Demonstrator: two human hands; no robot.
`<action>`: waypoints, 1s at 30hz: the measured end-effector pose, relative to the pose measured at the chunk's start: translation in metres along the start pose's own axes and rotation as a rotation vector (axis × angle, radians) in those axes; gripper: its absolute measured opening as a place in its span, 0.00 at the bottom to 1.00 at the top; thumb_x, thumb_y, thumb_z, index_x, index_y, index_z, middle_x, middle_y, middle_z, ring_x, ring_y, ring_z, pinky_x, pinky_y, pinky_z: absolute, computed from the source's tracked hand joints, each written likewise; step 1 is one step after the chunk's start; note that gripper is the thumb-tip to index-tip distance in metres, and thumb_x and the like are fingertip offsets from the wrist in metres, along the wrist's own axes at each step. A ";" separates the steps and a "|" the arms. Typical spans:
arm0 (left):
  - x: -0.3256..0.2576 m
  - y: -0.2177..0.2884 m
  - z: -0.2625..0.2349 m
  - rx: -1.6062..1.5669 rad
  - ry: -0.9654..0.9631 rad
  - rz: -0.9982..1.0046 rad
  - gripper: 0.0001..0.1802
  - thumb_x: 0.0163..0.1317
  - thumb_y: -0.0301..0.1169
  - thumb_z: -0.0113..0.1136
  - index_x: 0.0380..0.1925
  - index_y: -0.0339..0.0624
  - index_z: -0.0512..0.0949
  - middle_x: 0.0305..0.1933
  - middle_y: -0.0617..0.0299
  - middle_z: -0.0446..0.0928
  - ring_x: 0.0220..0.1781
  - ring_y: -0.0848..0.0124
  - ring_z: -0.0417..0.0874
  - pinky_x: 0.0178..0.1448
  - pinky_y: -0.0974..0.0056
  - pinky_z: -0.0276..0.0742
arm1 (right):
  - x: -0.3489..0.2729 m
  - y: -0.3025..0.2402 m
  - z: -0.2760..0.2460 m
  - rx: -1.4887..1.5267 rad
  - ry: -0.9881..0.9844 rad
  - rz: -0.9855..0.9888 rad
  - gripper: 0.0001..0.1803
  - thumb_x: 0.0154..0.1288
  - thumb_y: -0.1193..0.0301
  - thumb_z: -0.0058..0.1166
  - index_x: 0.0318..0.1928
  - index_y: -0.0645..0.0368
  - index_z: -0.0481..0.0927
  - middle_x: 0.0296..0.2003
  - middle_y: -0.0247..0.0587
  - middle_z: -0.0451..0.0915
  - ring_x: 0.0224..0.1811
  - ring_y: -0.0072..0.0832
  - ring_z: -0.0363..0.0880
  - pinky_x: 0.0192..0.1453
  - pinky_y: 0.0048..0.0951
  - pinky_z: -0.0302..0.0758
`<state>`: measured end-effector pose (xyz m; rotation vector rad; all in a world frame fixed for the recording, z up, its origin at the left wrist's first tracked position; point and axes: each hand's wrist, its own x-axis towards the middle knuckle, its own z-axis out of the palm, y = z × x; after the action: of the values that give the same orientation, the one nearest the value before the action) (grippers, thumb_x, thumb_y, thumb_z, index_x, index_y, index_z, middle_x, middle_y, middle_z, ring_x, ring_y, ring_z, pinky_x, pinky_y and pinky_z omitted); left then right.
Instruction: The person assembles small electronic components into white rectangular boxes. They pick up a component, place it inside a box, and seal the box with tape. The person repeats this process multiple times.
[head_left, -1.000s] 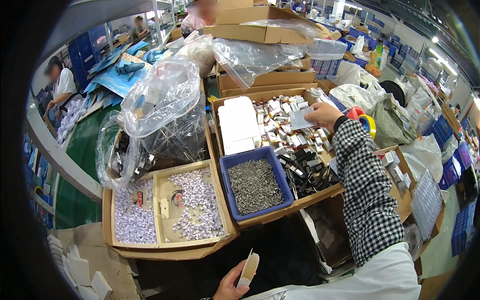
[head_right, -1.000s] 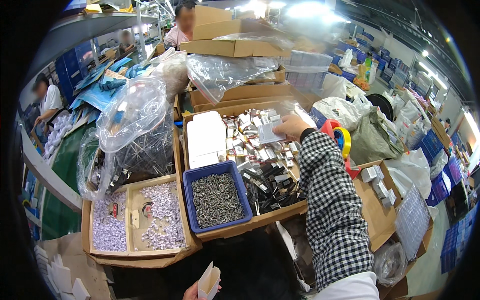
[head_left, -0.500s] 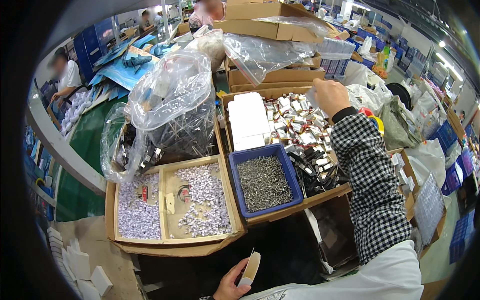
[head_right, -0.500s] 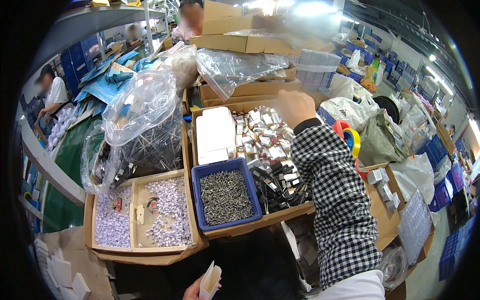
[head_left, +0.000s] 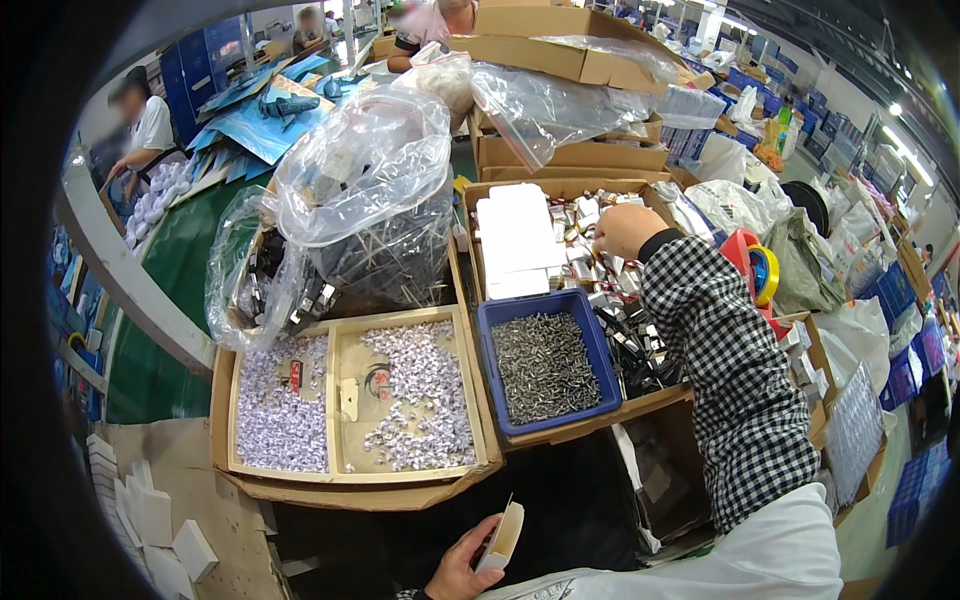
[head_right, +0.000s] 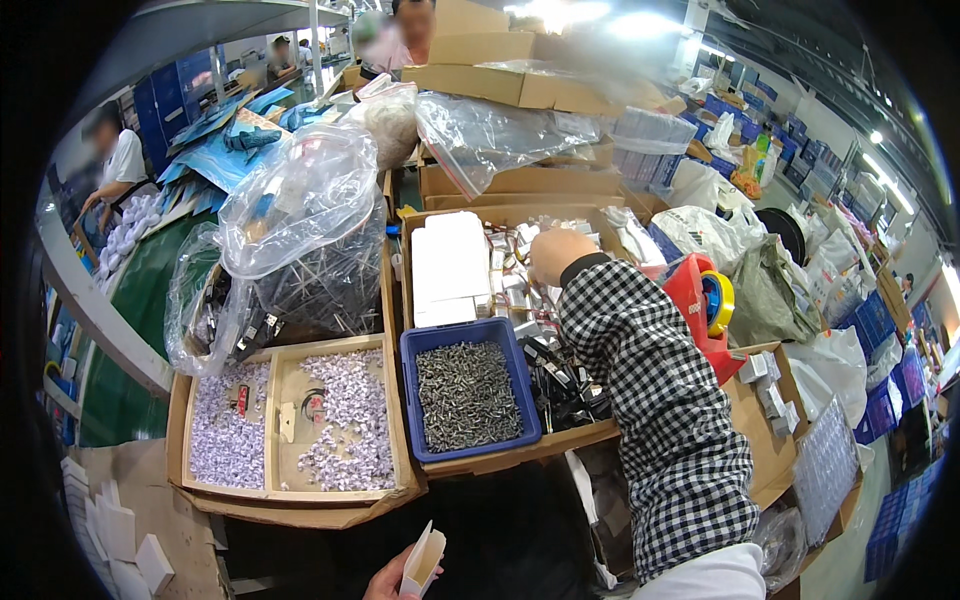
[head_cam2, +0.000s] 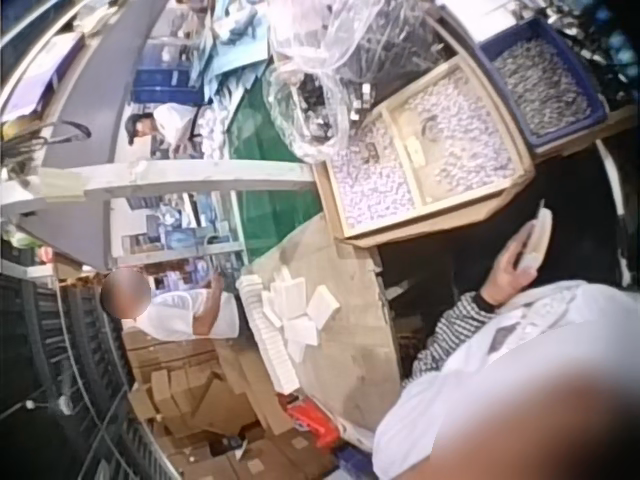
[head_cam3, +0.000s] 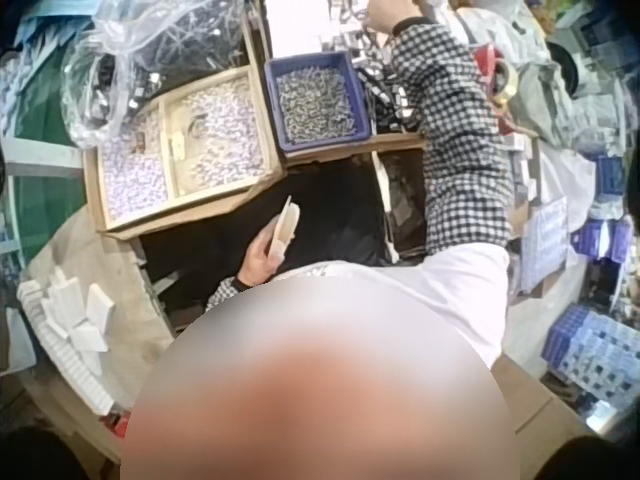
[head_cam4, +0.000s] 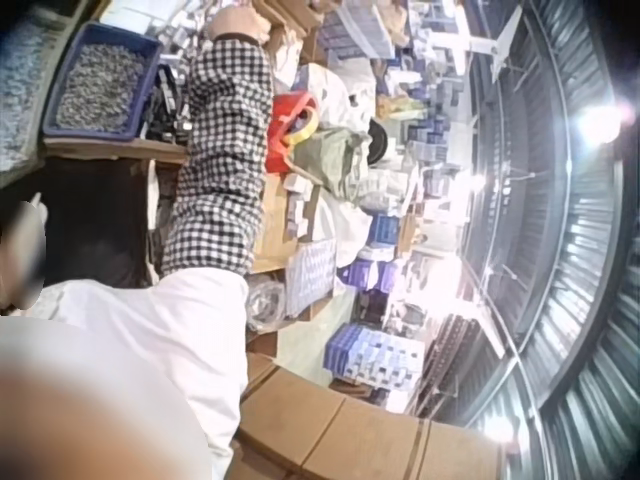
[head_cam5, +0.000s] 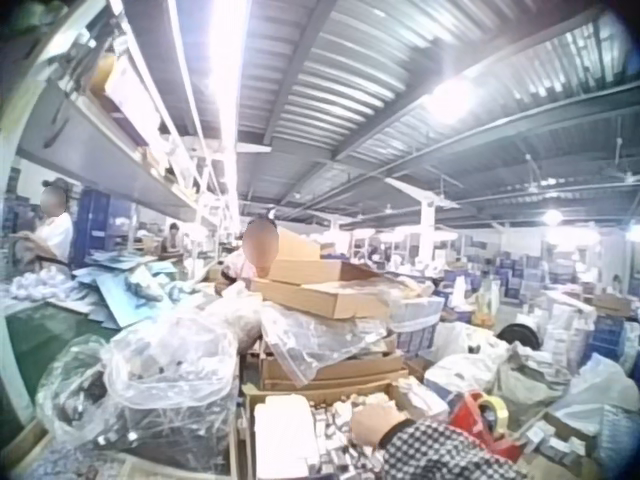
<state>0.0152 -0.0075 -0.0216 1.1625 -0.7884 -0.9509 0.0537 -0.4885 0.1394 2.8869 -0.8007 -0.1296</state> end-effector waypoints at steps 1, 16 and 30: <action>0.000 0.000 0.000 -0.003 -0.006 0.005 0.42 0.61 0.48 0.59 0.66 0.30 0.57 0.58 0.52 0.70 0.53 0.66 0.75 0.58 0.62 0.71 | -0.001 -0.001 0.000 -0.023 -0.028 0.011 0.14 0.52 0.59 0.60 0.34 0.53 0.86 0.31 0.46 0.83 0.37 0.42 0.82 0.44 0.40 0.77; -0.006 0.005 0.001 0.102 -0.011 0.042 0.38 0.63 0.44 0.57 0.65 0.30 0.59 0.56 0.53 0.72 0.54 0.68 0.75 0.58 0.63 0.70 | -0.037 0.011 -0.011 0.181 0.086 0.099 0.14 0.50 0.59 0.58 0.31 0.56 0.86 0.29 0.47 0.82 0.34 0.42 0.81 0.41 0.39 0.77; 0.000 0.025 0.005 -0.232 -0.098 -0.172 0.55 0.54 0.66 0.55 0.65 0.29 0.55 0.60 0.51 0.68 0.57 0.66 0.73 0.60 0.63 0.70 | -0.116 0.016 -0.052 0.434 0.362 -0.136 0.13 0.56 0.66 0.59 0.40 0.60 0.79 0.31 0.44 0.81 0.33 0.37 0.81 0.41 0.33 0.77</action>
<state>0.0153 -0.0062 0.0043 0.9975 -0.6429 -1.2168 -0.0477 -0.4363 0.1989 3.2105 -0.6260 0.6089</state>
